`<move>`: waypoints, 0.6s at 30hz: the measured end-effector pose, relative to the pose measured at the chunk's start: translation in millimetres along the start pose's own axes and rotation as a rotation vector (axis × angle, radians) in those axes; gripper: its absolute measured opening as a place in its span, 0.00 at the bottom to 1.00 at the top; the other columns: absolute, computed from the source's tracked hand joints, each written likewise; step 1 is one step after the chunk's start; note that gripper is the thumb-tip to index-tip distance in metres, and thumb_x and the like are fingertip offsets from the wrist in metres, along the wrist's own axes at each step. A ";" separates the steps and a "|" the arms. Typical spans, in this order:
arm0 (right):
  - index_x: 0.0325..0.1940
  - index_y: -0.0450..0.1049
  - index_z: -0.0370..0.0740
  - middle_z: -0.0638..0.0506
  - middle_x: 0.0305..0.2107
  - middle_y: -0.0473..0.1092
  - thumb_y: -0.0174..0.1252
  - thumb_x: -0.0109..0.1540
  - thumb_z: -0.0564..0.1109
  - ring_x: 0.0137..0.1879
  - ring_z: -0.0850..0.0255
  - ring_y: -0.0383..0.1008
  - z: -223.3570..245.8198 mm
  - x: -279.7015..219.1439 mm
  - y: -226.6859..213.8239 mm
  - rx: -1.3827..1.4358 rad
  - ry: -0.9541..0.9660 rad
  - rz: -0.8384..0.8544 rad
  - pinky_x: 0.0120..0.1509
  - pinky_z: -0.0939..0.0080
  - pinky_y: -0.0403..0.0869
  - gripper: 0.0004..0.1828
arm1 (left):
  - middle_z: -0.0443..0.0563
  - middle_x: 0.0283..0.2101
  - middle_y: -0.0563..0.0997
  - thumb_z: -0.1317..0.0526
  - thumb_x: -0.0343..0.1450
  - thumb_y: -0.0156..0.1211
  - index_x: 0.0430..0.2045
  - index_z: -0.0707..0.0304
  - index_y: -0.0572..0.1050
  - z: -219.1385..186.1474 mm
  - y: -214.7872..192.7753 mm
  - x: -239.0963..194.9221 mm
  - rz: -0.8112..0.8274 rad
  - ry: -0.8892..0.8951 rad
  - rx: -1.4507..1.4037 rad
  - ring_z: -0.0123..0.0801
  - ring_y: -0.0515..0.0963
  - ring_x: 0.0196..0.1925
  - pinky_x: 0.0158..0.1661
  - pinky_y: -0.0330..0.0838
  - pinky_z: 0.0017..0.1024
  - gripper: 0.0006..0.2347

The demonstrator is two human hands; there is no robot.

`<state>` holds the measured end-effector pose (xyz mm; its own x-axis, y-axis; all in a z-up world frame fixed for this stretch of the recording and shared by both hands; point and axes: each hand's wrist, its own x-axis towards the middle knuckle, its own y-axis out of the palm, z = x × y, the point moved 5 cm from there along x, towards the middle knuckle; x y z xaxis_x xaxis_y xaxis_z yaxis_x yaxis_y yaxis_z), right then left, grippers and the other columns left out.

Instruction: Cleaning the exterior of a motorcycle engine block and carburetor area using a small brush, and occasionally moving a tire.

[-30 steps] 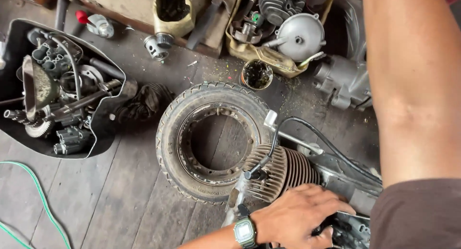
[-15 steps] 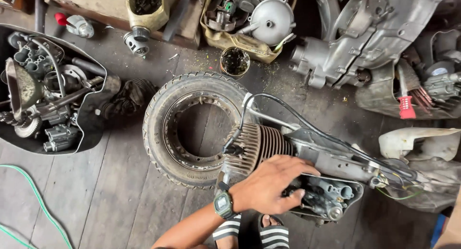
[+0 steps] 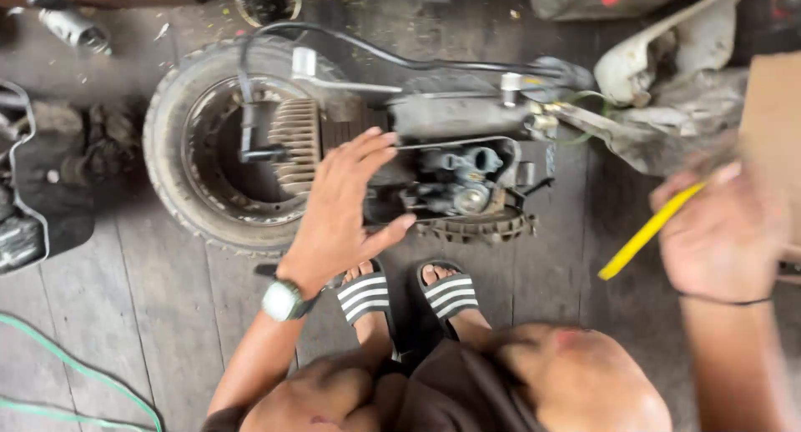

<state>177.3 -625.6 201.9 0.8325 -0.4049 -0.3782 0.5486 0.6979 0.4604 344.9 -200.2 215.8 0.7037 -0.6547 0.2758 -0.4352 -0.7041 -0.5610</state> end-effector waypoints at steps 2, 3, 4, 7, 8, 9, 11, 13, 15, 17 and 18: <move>0.58 0.74 0.46 0.49 0.44 0.75 0.62 0.64 0.47 0.44 0.59 0.77 -46.5 -40.6 -9.1 0.155 0.066 -0.184 0.58 0.60 0.73 0.18 | 0.58 0.72 0.63 0.36 0.72 0.53 0.66 0.65 0.61 -4.9 10.2 -6.6 0.111 -0.062 0.303 0.46 0.59 0.77 0.74 0.53 0.59 0.35; 0.58 0.74 0.46 0.49 0.44 0.75 0.62 0.64 0.47 0.44 0.59 0.77 -72.7 -60.5 -34.7 0.156 0.074 -0.210 0.58 0.60 0.73 0.18 | 0.58 0.72 0.63 0.36 0.72 0.53 0.66 0.65 0.61 -7.1 13.7 -4.3 0.134 -0.065 0.288 0.46 0.59 0.77 0.74 0.53 0.59 0.35; 0.58 0.73 0.46 0.49 0.44 0.72 0.61 0.65 0.43 0.44 0.61 0.74 -99.7 -75.4 -63.3 0.246 0.116 -0.343 0.60 0.63 0.73 0.16 | 0.60 0.72 0.64 0.34 0.72 0.54 0.67 0.68 0.61 -8.3 15.5 -2.7 0.135 -0.074 0.378 0.46 0.59 0.76 0.74 0.53 0.54 0.38; 0.48 0.76 0.51 0.56 0.34 0.70 0.61 0.66 0.45 0.38 0.68 0.71 -180.4 -106.2 -131.7 0.475 0.406 -0.735 0.50 0.68 0.71 0.07 | 0.61 0.72 0.64 0.32 0.72 0.56 0.69 0.70 0.59 -4.4 15.0 -5.6 0.130 -0.095 0.474 0.47 0.60 0.75 0.74 0.54 0.49 0.41; 0.39 0.80 0.56 0.62 0.24 0.70 0.62 0.65 0.49 0.32 0.73 0.69 -208.0 -127.0 -151.1 0.618 0.644 -0.992 0.38 0.71 0.70 0.02 | 0.60 0.73 0.63 0.33 0.72 0.57 0.69 0.69 0.58 -2.0 16.5 -6.8 0.120 -0.094 0.467 0.47 0.62 0.74 0.73 0.56 0.49 0.40; 0.39 0.80 0.56 0.62 0.24 0.70 0.62 0.65 0.49 0.32 0.73 0.69 -199.3 -154.3 -115.9 0.617 0.641 -1.007 0.38 0.71 0.70 0.02 | 0.60 0.73 0.63 0.33 0.72 0.57 0.69 0.69 0.58 -5.2 18.4 -6.2 0.128 -0.095 0.454 0.47 0.62 0.74 0.73 0.56 0.49 0.40; 0.65 0.67 0.21 0.47 0.22 0.64 0.52 0.68 0.39 0.33 0.56 0.68 -171.6 -169.7 -25.7 0.065 0.392 -0.311 0.49 0.50 0.70 0.23 | 0.63 0.70 0.66 0.36 0.73 0.59 0.68 0.72 0.60 -9.9 11.9 -4.7 0.081 -0.090 0.413 0.54 0.64 0.72 0.70 0.60 0.52 0.39; 0.57 0.68 0.26 0.52 0.21 0.62 0.51 0.70 0.43 0.28 0.61 0.64 -143.5 -149.1 -34.1 -0.247 0.321 -0.253 0.37 0.59 0.65 0.17 | 0.63 0.70 0.66 0.36 0.73 0.56 0.68 0.72 0.60 -11.2 11.9 -4.8 0.078 -0.101 0.392 0.55 0.64 0.72 0.71 0.60 0.52 0.38; 0.50 0.70 0.32 0.56 0.19 0.60 0.50 0.72 0.48 0.22 0.67 0.59 -120.0 -116.8 -49.6 -0.556 0.237 -0.192 0.25 0.68 0.59 0.14 | 0.63 0.70 0.65 0.35 0.74 0.53 0.68 0.72 0.59 -11.3 11.9 -4.3 0.076 -0.103 0.366 0.55 0.64 0.72 0.71 0.59 0.53 0.38; 0.47 0.69 0.33 0.43 0.23 0.61 0.40 0.74 0.42 0.28 0.46 0.59 -97.3 -75.5 -55.5 -1.600 -0.127 0.167 0.39 0.43 0.59 0.13 | 0.63 0.71 0.65 0.36 0.74 0.54 0.69 0.72 0.59 -12.7 11.6 -4.5 0.062 -0.104 0.350 0.57 0.64 0.73 0.72 0.59 0.53 0.38; 0.47 0.69 0.33 0.43 0.23 0.61 0.40 0.74 0.42 0.28 0.46 0.59 -97.9 -54.0 -50.8 -1.601 -0.120 0.164 0.39 0.43 0.59 0.13 | 0.63 0.71 0.65 0.36 0.74 0.54 0.69 0.72 0.59 -12.9 10.7 -4.7 0.066 -0.105 0.345 0.57 0.64 0.73 0.72 0.59 0.53 0.38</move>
<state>96.9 -581.4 120.4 0.9142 -0.2555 -0.3144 -0.1181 0.5742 -0.8101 329.7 -208.2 218.6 0.7419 -0.6516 0.1584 -0.2793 -0.5150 -0.8104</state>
